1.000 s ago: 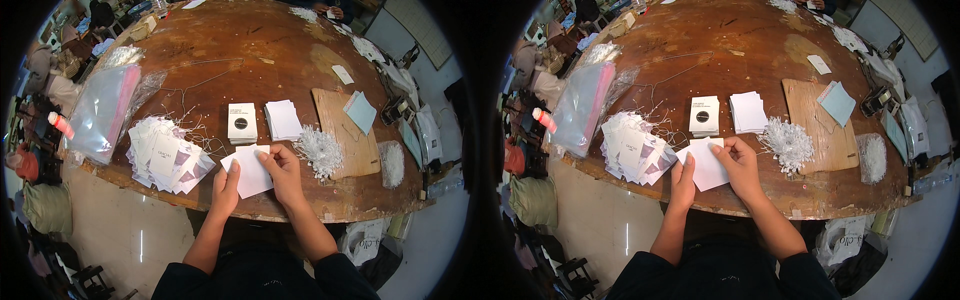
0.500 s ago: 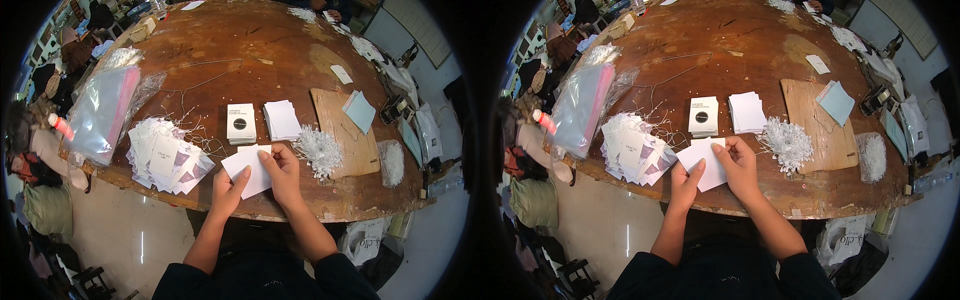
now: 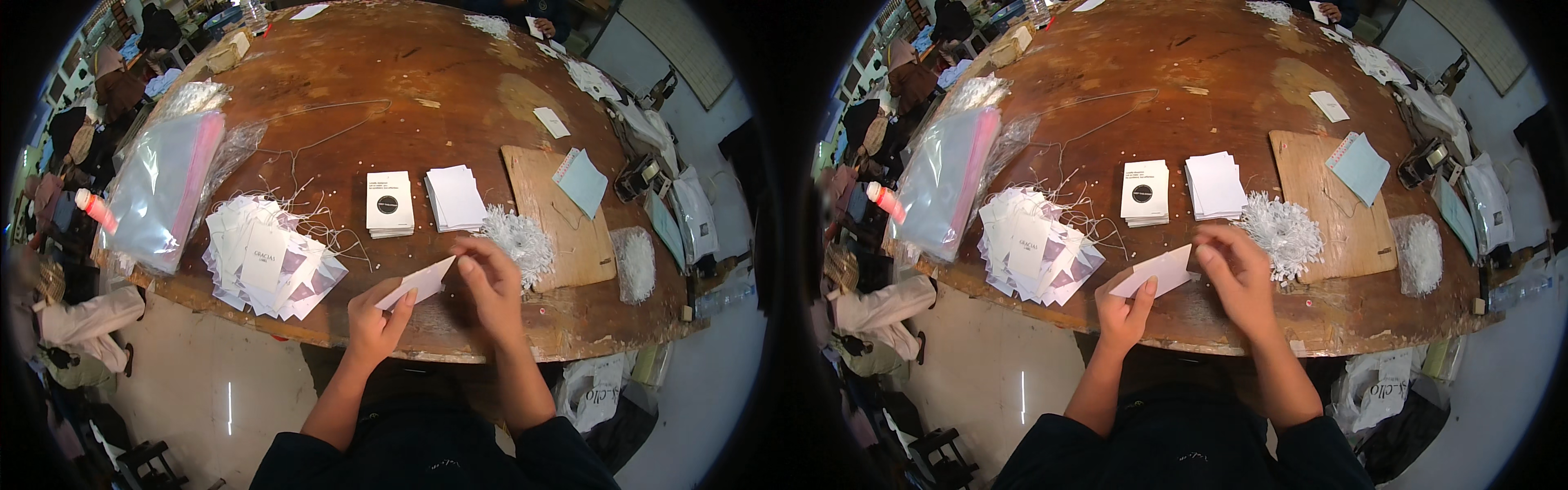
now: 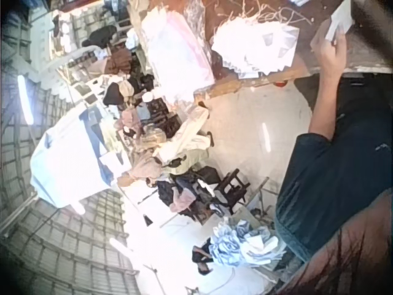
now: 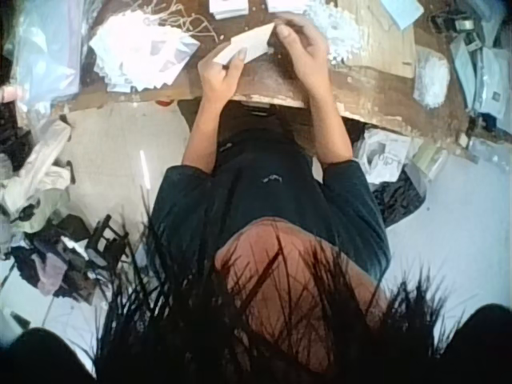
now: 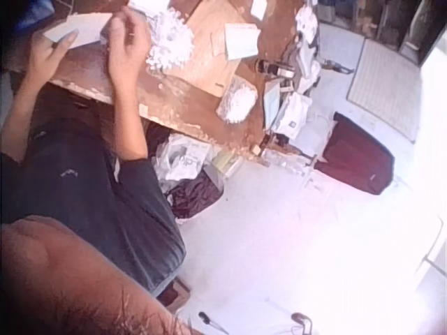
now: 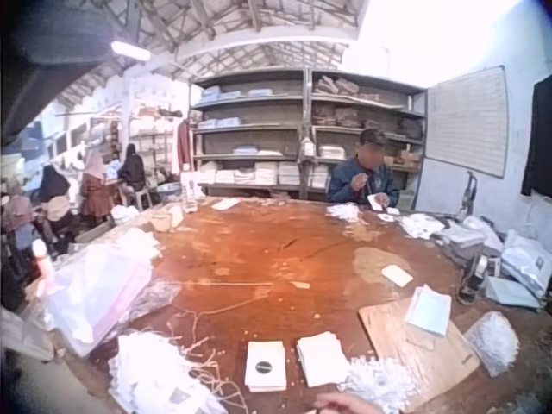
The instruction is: The person repeatedly picks up small white paper tags and thin white strings from a wooden table, threads the string through a hole in each tag, and places the assembled tag into a growing stack. The person handles the items one at a time throughout the clip.
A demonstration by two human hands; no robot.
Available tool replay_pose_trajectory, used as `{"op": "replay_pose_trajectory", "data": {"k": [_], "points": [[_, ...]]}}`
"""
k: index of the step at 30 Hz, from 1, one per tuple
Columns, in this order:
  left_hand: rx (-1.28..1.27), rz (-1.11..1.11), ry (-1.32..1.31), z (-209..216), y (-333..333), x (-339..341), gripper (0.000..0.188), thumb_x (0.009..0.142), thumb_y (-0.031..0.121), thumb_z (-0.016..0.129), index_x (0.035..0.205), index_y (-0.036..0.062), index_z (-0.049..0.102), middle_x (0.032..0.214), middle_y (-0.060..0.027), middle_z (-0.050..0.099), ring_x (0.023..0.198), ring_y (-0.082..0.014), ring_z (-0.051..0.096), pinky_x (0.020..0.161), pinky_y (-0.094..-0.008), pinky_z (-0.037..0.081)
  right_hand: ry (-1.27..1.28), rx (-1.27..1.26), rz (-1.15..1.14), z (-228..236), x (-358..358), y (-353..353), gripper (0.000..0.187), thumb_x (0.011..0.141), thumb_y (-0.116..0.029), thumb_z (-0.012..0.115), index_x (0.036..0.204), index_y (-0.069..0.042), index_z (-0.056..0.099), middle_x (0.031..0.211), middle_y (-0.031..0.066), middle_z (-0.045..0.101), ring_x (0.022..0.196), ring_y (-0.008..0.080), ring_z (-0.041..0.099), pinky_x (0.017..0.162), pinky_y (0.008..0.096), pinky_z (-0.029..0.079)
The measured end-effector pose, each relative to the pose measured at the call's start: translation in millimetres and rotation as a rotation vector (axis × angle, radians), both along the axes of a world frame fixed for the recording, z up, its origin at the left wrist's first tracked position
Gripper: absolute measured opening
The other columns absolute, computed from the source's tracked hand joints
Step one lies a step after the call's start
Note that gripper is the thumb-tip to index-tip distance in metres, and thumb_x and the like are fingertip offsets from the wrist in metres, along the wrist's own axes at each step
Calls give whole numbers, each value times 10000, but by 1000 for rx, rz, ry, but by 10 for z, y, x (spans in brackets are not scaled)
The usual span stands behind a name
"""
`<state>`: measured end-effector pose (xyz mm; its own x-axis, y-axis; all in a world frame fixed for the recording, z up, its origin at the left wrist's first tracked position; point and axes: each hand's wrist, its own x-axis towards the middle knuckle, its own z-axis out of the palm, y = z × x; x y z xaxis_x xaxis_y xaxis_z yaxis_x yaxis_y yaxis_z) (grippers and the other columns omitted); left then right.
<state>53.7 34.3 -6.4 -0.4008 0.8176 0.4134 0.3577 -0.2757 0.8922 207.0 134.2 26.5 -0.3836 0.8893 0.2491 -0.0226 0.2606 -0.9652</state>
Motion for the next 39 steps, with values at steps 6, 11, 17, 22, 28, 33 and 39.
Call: {"op": "replay_pose_trajectory", "data": {"k": [6,11,17,22,28,33,39], "points": [[-93,-12,-94,-14,56,-14,216,937,133,654,1034,-59,676,798,-127,704,672,-157,664,616,-289,498,-921,540,-471,-127,516,534,166,850,-57,676,994,27,667,885,165,670,806,317,637,731,376,493],[-136,5,-128,-20,66,-11,234,942,150,655,1033,-64,683,811,-127,715,689,-131,657,631,-285,496,-666,403,-499,-128,616,570,110,903,-69,633,917,39,652,824,155,655,730,295,619,670,390,486],[-103,24,-226,-33,80,3,254,949,163,653,1047,-70,674,808,-106,711,723,-100,632,649,-279,494,-174,195,-528,212,668,612,159,993,-137,576,941,10,604,822,13,600,747,97,536,708,262,453],[-136,9,-229,-28,84,-23,256,957,167,644,1050,-70,667,830,-93,707,754,-91,616,677,-276,493,59,180,-413,434,652,626,152,1012,-141,540,973,4,567,808,43,589,765,117,568,742,267,481],[-100,30,-299,-33,77,-19,260,964,165,635,1068,-72,649,899,-80,706,815,-87,612,723,-270,492,524,228,-288,591,615,480,125,1036,-137,495,1058,-18,529,677,4,498,551,67,452,486,240,400],[-171,-153,-712,-55,13,61,293,959,152,641,1178,-41,619,1022,-65,692,899,-89,631,784,-268,508,-145,129,-262,264,124,285,120,973,-117,589,1003,-21,655,732,-5,592,651,93,543,608,232,451],[-52,-392,-1208,-105,42,225,319,961,136,625,1241,-10,575,1117,-75,662,994,-136,645,869,-296,517,-233,157,168,-18,-192,-12,168,896,-58,612,1049,-19,672,861,153,703,747,243,700,679,318,525]]}}
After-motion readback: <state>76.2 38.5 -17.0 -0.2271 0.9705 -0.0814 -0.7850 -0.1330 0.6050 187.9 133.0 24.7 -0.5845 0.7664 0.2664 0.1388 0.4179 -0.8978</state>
